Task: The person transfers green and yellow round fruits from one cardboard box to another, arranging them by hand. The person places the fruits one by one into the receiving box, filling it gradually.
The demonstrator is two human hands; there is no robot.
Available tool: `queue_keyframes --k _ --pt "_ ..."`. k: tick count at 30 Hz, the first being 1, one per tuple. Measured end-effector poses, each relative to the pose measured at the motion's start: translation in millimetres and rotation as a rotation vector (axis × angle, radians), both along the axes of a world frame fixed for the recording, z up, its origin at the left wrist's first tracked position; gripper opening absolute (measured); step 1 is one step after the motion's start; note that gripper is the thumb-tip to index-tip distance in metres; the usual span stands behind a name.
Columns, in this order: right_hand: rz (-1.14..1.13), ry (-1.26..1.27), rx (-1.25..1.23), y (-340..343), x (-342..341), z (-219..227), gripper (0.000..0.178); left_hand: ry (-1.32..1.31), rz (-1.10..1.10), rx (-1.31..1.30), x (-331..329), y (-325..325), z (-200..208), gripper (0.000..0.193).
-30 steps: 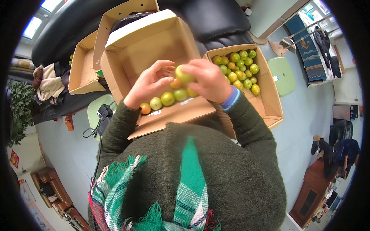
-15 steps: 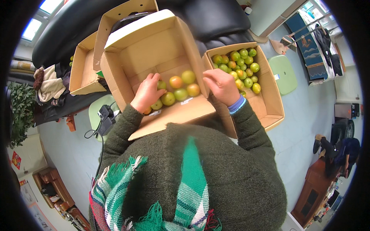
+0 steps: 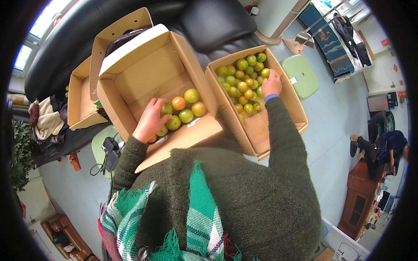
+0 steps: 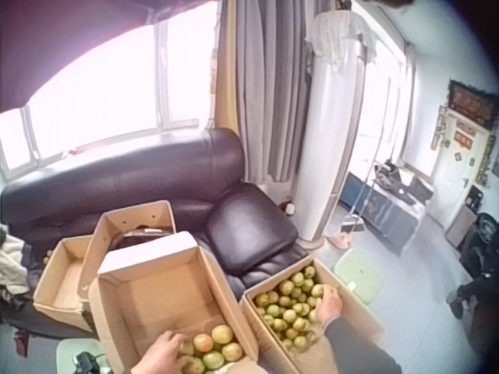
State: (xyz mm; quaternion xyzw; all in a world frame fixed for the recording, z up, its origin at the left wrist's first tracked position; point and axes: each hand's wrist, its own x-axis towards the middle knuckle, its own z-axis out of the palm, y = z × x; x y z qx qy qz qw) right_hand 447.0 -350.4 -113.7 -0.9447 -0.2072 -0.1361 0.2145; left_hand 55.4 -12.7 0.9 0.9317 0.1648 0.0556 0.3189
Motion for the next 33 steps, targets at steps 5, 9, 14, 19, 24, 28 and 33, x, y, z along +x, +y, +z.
queue_keyframes --k 5,9,14,19,24,28,33 --pt "0.083 -0.057 -0.306 -4.3 26.6 -21.2 0.057 -0.082 0.046 0.024 -3.9 8.4 3.0 0.048" --pt "0.098 -0.221 -0.462 -4.5 35.1 -19.3 0.049 -0.123 0.099 0.071 -13.1 19.8 5.7 0.045" --pt "0.141 -0.224 -0.557 -3.3 40.0 -12.8 0.030 -0.153 0.156 0.035 -17.9 28.5 9.2 0.044" --pt "0.080 -0.165 -0.542 3.0 26.0 -3.1 0.029 -0.165 0.189 0.020 -23.8 32.5 11.0 0.042" --pt "-0.028 0.067 -0.014 37.4 -32.7 71.5 0.048 -0.289 0.210 -0.130 -24.9 37.8 24.6 0.034" --pt "0.606 0.069 0.435 86.6 -116.9 142.3 0.053 -0.283 0.144 -0.435 -13.5 31.2 52.6 0.031" --pt "1.256 0.049 0.455 167.3 -182.4 187.3 0.056 -0.260 0.013 -0.693 4.3 0.9 79.3 0.044"
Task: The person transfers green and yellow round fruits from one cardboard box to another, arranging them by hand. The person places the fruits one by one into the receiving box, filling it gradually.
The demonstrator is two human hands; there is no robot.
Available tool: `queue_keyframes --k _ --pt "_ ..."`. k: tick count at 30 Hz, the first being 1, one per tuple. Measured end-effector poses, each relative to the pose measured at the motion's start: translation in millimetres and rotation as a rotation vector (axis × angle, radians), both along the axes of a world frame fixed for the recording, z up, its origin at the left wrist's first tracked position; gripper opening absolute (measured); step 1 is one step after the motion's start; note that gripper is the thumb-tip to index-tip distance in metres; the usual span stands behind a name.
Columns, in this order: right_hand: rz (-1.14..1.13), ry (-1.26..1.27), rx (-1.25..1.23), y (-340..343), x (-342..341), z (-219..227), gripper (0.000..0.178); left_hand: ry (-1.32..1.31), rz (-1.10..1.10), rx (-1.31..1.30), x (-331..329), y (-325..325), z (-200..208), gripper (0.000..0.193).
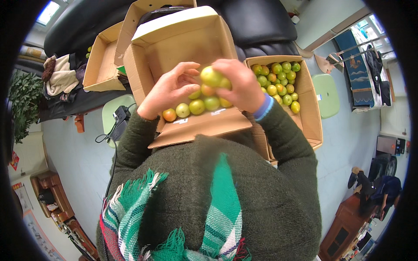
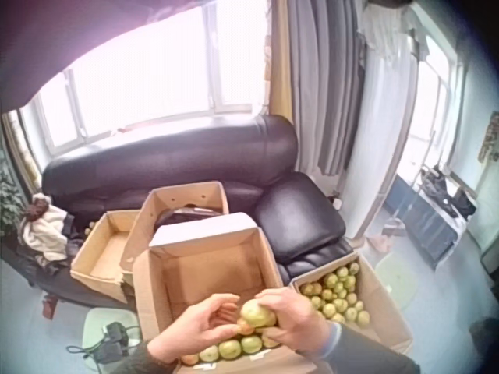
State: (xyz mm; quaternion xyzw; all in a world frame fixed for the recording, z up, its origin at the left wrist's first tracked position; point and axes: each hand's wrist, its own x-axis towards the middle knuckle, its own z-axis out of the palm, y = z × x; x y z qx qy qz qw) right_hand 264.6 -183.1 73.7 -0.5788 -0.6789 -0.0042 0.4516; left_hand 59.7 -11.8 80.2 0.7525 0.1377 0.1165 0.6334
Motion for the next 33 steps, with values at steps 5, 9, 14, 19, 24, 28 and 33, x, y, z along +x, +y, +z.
queue_keyframes --k 5,9,14,19,24,28,33 --pt "0.119 0.059 -0.072 27.6 -16.0 -1.9 0.045 0.053 0.079 0.095 -10.3 5.9 -10.5 0.047" --pt "-0.093 0.235 -0.092 -9.6 4.2 -16.2 0.031 0.221 0.239 0.710 -35.3 19.3 -42.0 0.059" --pt "-0.424 0.449 -0.160 -78.5 31.5 -62.4 0.016 0.425 0.172 0.807 -42.7 14.7 -79.0 0.049" --pt "-0.831 0.593 -0.148 -150.2 67.8 -133.7 0.012 0.353 0.107 0.787 -40.8 6.2 -83.9 0.051" --pt "-1.405 0.549 -0.287 -221.1 144.4 -179.6 0.030 0.395 0.057 0.715 -41.6 9.1 -73.0 0.052" --pt "-1.380 0.272 -0.752 -243.5 164.4 -195.1 0.044 0.429 0.038 0.740 -41.1 10.1 -70.3 0.054" --pt "-1.330 0.184 -1.061 -225.6 166.6 -203.8 0.053 0.373 0.094 0.752 -48.5 16.1 -62.9 0.050"
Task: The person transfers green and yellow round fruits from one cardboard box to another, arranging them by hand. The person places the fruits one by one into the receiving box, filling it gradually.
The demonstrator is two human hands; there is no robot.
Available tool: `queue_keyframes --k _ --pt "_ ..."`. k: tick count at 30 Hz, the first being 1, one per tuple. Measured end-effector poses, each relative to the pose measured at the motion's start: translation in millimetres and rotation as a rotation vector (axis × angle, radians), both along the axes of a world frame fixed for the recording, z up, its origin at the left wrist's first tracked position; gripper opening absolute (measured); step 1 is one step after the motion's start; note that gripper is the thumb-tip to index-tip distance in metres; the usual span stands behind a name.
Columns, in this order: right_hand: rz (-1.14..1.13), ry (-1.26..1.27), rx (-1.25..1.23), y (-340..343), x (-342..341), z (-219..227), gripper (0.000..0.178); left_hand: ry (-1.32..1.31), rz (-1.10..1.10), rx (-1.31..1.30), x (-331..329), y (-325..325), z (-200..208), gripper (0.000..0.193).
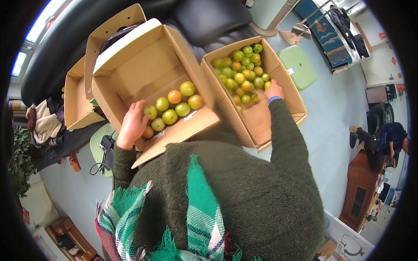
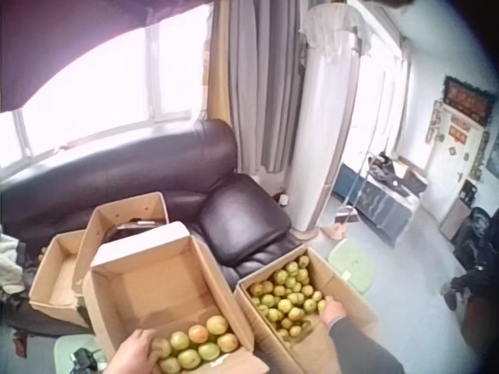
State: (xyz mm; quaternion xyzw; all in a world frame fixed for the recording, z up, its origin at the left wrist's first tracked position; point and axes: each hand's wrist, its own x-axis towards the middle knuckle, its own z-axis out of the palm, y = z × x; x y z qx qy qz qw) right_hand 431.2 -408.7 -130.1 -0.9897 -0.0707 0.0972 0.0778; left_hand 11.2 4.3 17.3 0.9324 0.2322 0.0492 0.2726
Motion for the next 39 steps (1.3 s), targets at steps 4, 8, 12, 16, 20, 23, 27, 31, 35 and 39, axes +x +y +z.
queue_keyframes --k 4,8,12,16,20,23,27,31,35,39 --pt "0.028 -0.113 -0.138 13.6 -9.8 6.9 0.058 -0.112 0.008 -0.002 -6.9 6.8 13.5 0.046" --pt "0.253 -0.272 0.054 24.0 -40.1 14.4 0.051 -0.193 0.037 0.040 -2.6 2.2 18.9 0.041" --pt "0.239 -0.018 0.556 42.5 -58.1 9.1 0.054 -0.235 0.052 -0.010 1.5 -0.2 22.2 0.037" --pt "0.335 -0.191 0.373 57.7 -53.8 -12.0 0.053 -0.309 0.091 -0.072 -4.1 5.6 22.3 0.032" --pt "0.370 -0.208 0.329 60.6 -44.6 -21.3 0.044 -0.412 0.112 0.042 -17.1 19.6 22.6 0.026" --pt "0.126 -0.084 0.583 62.4 -46.9 -1.4 0.045 -0.309 0.075 0.056 -24.9 19.7 23.3 0.025" --pt "0.245 -0.073 0.936 96.5 -64.7 70.6 0.038 -0.114 -0.048 0.043 -20.3 9.4 19.2 0.025" --pt "0.552 0.077 1.192 171.2 -103.8 156.0 0.037 0.022 -0.029 0.063 -12.8 -5.9 9.4 0.026" --pt "0.991 0.201 1.118 258.4 -159.6 189.3 0.038 -0.124 -0.059 -0.061 -19.8 -15.5 5.4 0.022" --pt "1.281 0.454 0.843 340.7 -216.3 166.7 0.034 -0.052 -0.107 -0.146 -35.4 -15.9 14.7 0.024"
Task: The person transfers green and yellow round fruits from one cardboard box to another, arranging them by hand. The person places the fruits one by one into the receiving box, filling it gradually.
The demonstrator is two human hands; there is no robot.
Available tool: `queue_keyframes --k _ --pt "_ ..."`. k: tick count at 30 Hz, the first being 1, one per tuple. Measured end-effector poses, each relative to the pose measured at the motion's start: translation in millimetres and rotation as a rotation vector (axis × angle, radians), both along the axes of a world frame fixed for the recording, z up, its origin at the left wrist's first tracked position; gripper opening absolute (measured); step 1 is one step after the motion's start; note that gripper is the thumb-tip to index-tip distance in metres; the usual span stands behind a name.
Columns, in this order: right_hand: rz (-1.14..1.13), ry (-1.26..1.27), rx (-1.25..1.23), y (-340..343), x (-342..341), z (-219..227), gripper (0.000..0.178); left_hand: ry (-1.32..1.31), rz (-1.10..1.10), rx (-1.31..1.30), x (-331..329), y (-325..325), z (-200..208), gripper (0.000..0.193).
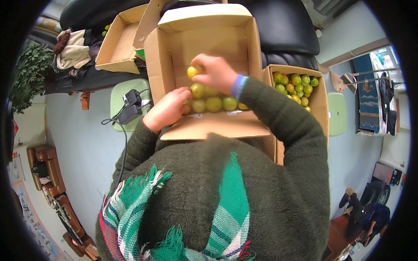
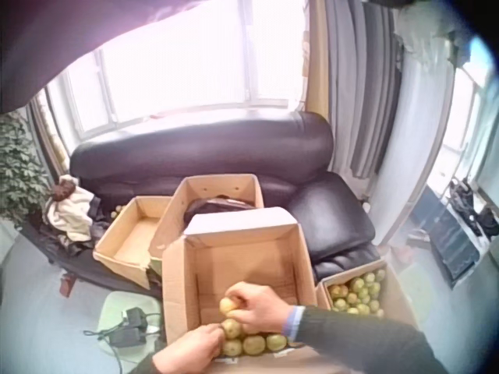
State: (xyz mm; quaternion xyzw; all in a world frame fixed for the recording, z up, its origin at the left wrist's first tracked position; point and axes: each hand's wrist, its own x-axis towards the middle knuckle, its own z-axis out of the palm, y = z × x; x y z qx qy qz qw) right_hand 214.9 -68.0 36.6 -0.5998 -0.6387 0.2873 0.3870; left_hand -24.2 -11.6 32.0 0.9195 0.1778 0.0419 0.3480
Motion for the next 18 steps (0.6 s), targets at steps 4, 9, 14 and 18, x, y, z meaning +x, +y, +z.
queue_keyframes --k 4,9,14,18 --pt "0.232 -0.078 -0.085 39.5 -38.1 -35.9 0.037 -0.046 -0.086 0.033 -18.5 -4.9 22.5 0.015" --pt "0.349 -0.319 0.084 29.3 -53.0 -67.5 0.038 -0.157 0.069 -0.008 -56.6 10.5 56.2 0.024" --pt "0.477 -0.235 -0.032 27.7 -40.5 -58.6 0.040 -0.240 0.256 0.036 -62.5 18.2 58.8 0.018" --pt "0.288 -0.262 0.103 20.1 -16.2 -29.6 0.042 -0.335 0.246 0.013 -51.9 12.3 53.4 0.017"
